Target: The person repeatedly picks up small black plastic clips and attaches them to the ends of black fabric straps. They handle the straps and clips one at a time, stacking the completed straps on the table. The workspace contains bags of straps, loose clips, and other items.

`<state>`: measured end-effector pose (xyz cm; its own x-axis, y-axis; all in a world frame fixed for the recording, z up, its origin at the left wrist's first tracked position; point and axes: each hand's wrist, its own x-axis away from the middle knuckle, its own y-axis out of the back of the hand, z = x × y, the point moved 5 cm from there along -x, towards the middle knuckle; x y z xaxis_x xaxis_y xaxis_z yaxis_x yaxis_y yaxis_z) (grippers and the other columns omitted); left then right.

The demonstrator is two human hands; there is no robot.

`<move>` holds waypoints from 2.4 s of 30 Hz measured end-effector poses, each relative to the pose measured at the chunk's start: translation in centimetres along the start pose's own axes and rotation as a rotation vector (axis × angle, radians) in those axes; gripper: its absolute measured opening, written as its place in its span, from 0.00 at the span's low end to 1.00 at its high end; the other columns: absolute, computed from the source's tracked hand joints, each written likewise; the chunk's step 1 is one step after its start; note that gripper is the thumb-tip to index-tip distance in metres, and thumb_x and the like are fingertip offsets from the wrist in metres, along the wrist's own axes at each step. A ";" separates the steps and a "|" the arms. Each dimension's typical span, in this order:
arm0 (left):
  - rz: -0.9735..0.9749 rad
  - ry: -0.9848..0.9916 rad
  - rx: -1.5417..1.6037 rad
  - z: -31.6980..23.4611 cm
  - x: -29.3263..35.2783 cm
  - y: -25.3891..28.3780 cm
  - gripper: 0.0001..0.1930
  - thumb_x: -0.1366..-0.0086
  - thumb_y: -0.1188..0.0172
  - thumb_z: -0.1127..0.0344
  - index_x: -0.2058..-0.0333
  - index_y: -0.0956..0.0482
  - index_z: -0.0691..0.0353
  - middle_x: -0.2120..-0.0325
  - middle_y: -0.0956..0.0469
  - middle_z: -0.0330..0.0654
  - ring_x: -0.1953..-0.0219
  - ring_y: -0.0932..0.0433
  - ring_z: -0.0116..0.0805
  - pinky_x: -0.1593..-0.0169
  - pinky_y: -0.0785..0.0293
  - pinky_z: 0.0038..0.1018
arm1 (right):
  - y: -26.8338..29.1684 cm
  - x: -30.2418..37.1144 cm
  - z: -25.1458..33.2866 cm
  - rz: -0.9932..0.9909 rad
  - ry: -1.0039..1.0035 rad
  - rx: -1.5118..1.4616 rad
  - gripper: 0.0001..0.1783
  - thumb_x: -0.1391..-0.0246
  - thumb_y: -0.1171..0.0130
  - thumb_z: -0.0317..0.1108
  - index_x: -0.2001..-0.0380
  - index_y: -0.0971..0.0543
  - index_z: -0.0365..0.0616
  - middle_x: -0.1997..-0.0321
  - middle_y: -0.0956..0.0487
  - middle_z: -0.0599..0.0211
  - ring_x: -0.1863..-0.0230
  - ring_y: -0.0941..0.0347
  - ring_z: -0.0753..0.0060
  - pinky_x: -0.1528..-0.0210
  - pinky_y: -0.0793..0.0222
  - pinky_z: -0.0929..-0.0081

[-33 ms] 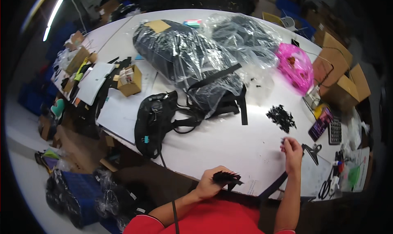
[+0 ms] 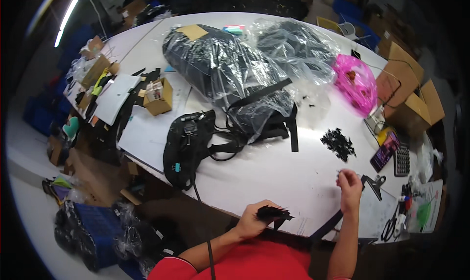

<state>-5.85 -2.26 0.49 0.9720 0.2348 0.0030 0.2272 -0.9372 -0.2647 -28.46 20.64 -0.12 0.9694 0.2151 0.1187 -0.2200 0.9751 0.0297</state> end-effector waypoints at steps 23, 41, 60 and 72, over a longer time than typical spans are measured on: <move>-0.029 0.106 0.027 -0.3 -0.1 -3.3 0.10 0.38 0.35 0.78 0.58 0.21 0.66 0.65 0.19 0.39 0.61 0.21 0.25 0.58 0.23 0.22 | -7.1 13.7 6.2 0.274 0.295 0.276 0.09 0.51 0.30 0.23 0.64 0.17 0.36 0.67 0.17 0.62 0.71 0.23 0.77 0.67 0.29 0.80; 0.072 -0.003 -0.127 -1.3 0.3 -3.9 0.13 0.40 0.36 0.81 0.57 0.25 0.68 0.66 0.19 0.42 0.62 0.20 0.26 0.55 0.23 0.23 | -7.6 14.4 7.6 0.349 0.650 0.681 0.13 0.60 0.26 0.28 0.67 0.16 0.47 0.72 0.22 0.72 0.74 0.28 0.70 0.72 0.38 0.71; 0.040 0.158 0.218 0.3 0.2 -4.4 0.08 0.31 0.45 0.76 0.55 0.24 0.67 0.60 0.21 0.40 0.56 0.23 0.25 0.51 0.25 0.24 | -7.6 16.3 -0.5 0.291 -0.542 -0.490 0.05 0.41 0.37 0.27 0.62 0.19 0.38 0.68 0.22 0.73 0.66 0.29 0.85 0.63 0.35 0.85; 0.043 0.237 0.214 1.1 0.2 -3.9 0.09 0.31 0.45 0.77 0.53 0.24 0.66 0.63 0.21 0.36 0.64 0.24 0.21 0.61 0.27 0.20 | -8.1 16.0 -0.6 0.277 -0.480 -0.498 0.04 0.41 0.38 0.27 0.64 0.19 0.38 0.68 0.21 0.74 0.67 0.29 0.85 0.62 0.33 0.84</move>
<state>-6.56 1.74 0.48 0.9729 0.1064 0.2054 0.1928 -0.8634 -0.4662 -11.14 16.21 0.97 0.7063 0.5206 0.4798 -0.2636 0.8223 -0.5043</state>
